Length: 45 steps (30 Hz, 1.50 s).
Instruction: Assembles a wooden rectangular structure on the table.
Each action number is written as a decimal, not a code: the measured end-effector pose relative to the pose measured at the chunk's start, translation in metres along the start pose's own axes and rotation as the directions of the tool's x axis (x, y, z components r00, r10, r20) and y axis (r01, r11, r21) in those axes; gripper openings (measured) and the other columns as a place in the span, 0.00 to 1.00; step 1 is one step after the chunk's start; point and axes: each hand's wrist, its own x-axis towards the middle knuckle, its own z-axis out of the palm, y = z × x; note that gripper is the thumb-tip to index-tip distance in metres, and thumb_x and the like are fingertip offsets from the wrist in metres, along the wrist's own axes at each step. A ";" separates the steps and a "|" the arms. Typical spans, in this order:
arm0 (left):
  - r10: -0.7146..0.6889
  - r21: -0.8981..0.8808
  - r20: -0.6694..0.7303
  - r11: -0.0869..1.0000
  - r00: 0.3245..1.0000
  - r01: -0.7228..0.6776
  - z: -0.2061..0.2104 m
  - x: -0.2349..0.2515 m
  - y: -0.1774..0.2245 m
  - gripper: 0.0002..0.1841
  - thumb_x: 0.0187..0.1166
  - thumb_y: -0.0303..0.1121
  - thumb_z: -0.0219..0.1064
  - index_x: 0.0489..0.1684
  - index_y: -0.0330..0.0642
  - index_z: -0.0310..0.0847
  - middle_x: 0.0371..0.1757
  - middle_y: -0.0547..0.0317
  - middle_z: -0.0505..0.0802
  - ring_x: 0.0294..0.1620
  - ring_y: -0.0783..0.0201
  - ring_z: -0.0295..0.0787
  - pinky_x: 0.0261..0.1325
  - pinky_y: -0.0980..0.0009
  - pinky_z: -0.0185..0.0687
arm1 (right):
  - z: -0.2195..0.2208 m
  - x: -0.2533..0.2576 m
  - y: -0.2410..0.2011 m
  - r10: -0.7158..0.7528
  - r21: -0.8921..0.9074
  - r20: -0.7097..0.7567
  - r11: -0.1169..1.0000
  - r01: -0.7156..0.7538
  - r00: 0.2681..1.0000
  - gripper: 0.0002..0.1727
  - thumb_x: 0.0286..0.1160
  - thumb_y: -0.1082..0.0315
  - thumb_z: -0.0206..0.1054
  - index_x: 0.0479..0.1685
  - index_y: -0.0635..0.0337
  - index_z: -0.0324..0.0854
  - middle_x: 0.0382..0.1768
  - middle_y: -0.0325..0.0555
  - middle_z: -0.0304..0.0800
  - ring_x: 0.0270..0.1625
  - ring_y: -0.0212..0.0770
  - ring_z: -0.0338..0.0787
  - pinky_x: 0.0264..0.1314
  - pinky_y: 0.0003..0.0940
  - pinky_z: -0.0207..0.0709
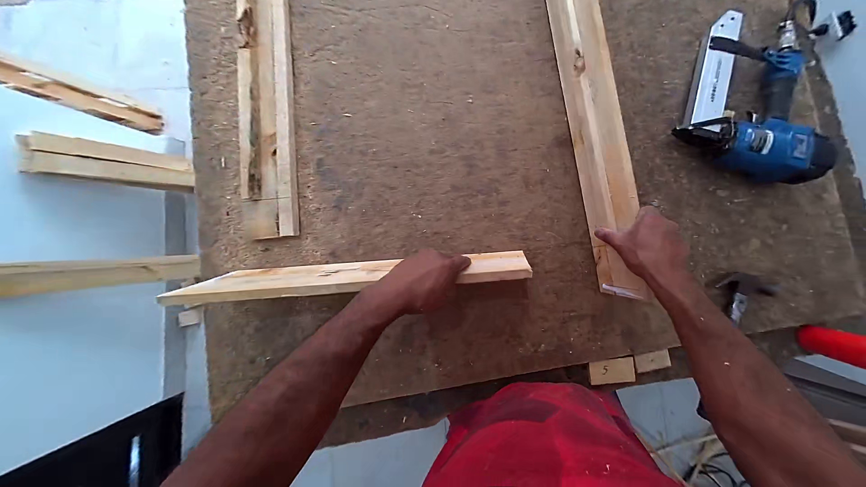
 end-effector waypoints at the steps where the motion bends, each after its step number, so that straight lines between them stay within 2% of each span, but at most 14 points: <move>1: -0.005 0.057 -0.022 0.998 1.000 0.007 -0.001 0.004 0.003 0.22 0.75 0.38 0.70 0.70 0.60 0.81 0.45 0.58 0.95 0.46 0.52 0.93 0.48 0.46 0.88 | -0.001 -0.003 -0.003 -0.008 -0.003 0.003 1.000 0.008 1.000 0.42 0.62 0.31 0.76 0.56 0.63 0.77 0.40 0.63 0.90 0.45 0.67 0.92 0.42 0.68 0.83; 4: -0.033 0.112 -0.046 0.993 0.998 0.038 -0.008 0.014 0.009 0.21 0.82 0.42 0.67 0.74 0.68 0.80 0.46 0.57 0.96 0.46 0.49 0.94 0.48 0.44 0.88 | 0.007 -0.006 -0.003 -0.072 0.149 0.057 0.987 0.063 0.996 0.30 0.81 0.42 0.65 0.65 0.59 0.75 0.41 0.60 0.90 0.46 0.63 0.93 0.46 0.66 0.83; 5: -0.039 0.105 -0.030 0.994 0.999 0.042 -0.010 0.014 0.013 0.21 0.83 0.42 0.66 0.75 0.69 0.79 0.46 0.57 0.96 0.47 0.48 0.94 0.49 0.44 0.88 | 0.011 -0.006 0.000 -0.097 0.232 0.082 0.970 0.076 0.992 0.28 0.85 0.44 0.61 0.71 0.57 0.75 0.44 0.59 0.91 0.48 0.61 0.93 0.49 0.65 0.84; 6: -0.038 0.095 -0.015 0.995 0.999 0.040 -0.010 0.015 0.019 0.21 0.82 0.41 0.66 0.74 0.69 0.79 0.45 0.57 0.96 0.47 0.49 0.94 0.49 0.44 0.88 | 0.014 -0.005 0.002 -0.122 0.300 0.083 0.949 0.092 0.989 0.26 0.86 0.47 0.61 0.72 0.56 0.76 0.44 0.59 0.91 0.49 0.59 0.93 0.51 0.64 0.84; 10: -0.013 0.075 0.010 0.997 1.000 0.013 -0.004 0.024 0.059 0.22 0.83 0.39 0.65 0.76 0.67 0.79 0.45 0.55 0.96 0.47 0.48 0.94 0.50 0.43 0.88 | 0.010 0.008 -0.004 -0.171 0.459 0.010 0.876 0.147 0.985 0.18 0.80 0.57 0.66 0.59 0.59 0.83 0.41 0.53 0.92 0.45 0.52 0.94 0.50 0.59 0.86; 15: -0.007 0.024 -0.093 1.000 0.996 0.009 -0.007 0.046 0.099 0.17 0.83 0.37 0.64 0.69 0.61 0.82 0.44 0.53 0.95 0.46 0.46 0.94 0.47 0.40 0.88 | 0.001 0.025 -0.029 -0.225 0.494 0.021 0.850 0.186 0.974 0.19 0.75 0.66 0.67 0.64 0.60 0.81 0.48 0.56 0.92 0.52 0.54 0.93 0.54 0.59 0.86; 21: -0.013 0.079 -0.077 0.997 0.997 0.019 -0.005 0.056 0.126 0.16 0.84 0.39 0.64 0.68 0.61 0.83 0.44 0.53 0.95 0.46 0.46 0.94 0.47 0.40 0.88 | 0.000 0.023 -0.031 -0.255 0.498 0.014 0.840 0.215 0.967 0.17 0.74 0.69 0.66 0.61 0.62 0.81 0.48 0.56 0.91 0.52 0.53 0.93 0.52 0.56 0.87; 27: -0.027 0.070 -0.039 0.997 0.999 0.030 -0.008 0.061 0.145 0.16 0.85 0.39 0.63 0.68 0.62 0.82 0.47 0.54 0.95 0.51 0.47 0.94 0.51 0.41 0.88 | -0.002 0.022 -0.029 -0.260 0.496 0.032 0.843 0.210 0.965 0.16 0.76 0.69 0.64 0.61 0.61 0.81 0.47 0.56 0.91 0.51 0.54 0.93 0.50 0.56 0.87; 31: -0.030 0.060 -0.082 0.998 0.996 0.035 -0.006 0.062 0.147 0.17 0.84 0.39 0.65 0.70 0.62 0.83 0.46 0.54 0.96 0.48 0.47 0.95 0.50 0.40 0.88 | -0.003 0.021 -0.028 -0.262 0.505 0.052 0.839 0.201 0.964 0.17 0.78 0.66 0.64 0.63 0.61 0.80 0.48 0.57 0.91 0.52 0.54 0.93 0.51 0.56 0.87; 34: -0.047 0.052 -0.077 0.997 0.996 0.051 -0.007 0.062 0.148 0.18 0.84 0.40 0.66 0.71 0.62 0.82 0.47 0.53 0.96 0.50 0.47 0.94 0.53 0.40 0.88 | 0.004 0.018 -0.016 -0.295 0.585 0.064 0.785 0.203 0.953 0.20 0.83 0.56 0.63 0.64 0.60 0.81 0.46 0.54 0.91 0.51 0.52 0.93 0.53 0.55 0.85; 36: -0.058 0.050 -0.078 0.997 0.995 0.062 -0.008 0.063 0.150 0.18 0.84 0.40 0.66 0.71 0.61 0.82 0.47 0.52 0.96 0.51 0.46 0.94 0.53 0.39 0.88 | 0.011 0.013 0.001 -0.342 0.625 0.088 0.750 0.216 0.936 0.28 0.85 0.44 0.60 0.66 0.59 0.80 0.46 0.54 0.91 0.51 0.52 0.93 0.55 0.56 0.85; 38: -0.067 0.041 -0.084 0.997 0.994 0.071 -0.008 0.063 0.152 0.17 0.85 0.41 0.65 0.71 0.62 0.82 0.48 0.52 0.96 0.51 0.45 0.94 0.54 0.38 0.87 | 0.020 0.007 0.021 -0.384 0.661 0.103 0.716 0.225 0.918 0.33 0.86 0.37 0.56 0.70 0.57 0.80 0.50 0.54 0.92 0.54 0.51 0.93 0.59 0.58 0.85; 42: -0.063 0.061 -0.111 0.996 0.992 0.070 -0.005 0.066 0.151 0.17 0.85 0.44 0.64 0.70 0.62 0.83 0.47 0.52 0.96 0.50 0.46 0.94 0.53 0.38 0.87 | 0.038 -0.008 0.060 -0.410 0.697 0.006 0.656 0.291 0.912 0.31 0.92 0.42 0.49 0.71 0.56 0.82 0.56 0.51 0.92 0.59 0.48 0.92 0.65 0.57 0.83; 45: -0.076 0.065 -0.114 0.994 0.991 0.084 -0.001 0.063 0.151 0.18 0.84 0.47 0.65 0.70 0.63 0.82 0.48 0.52 0.96 0.52 0.45 0.94 0.55 0.37 0.86 | 0.042 -0.031 0.081 -0.402 0.719 -0.019 0.631 0.292 0.915 0.25 0.92 0.49 0.52 0.68 0.56 0.84 0.53 0.51 0.93 0.56 0.47 0.92 0.64 0.57 0.84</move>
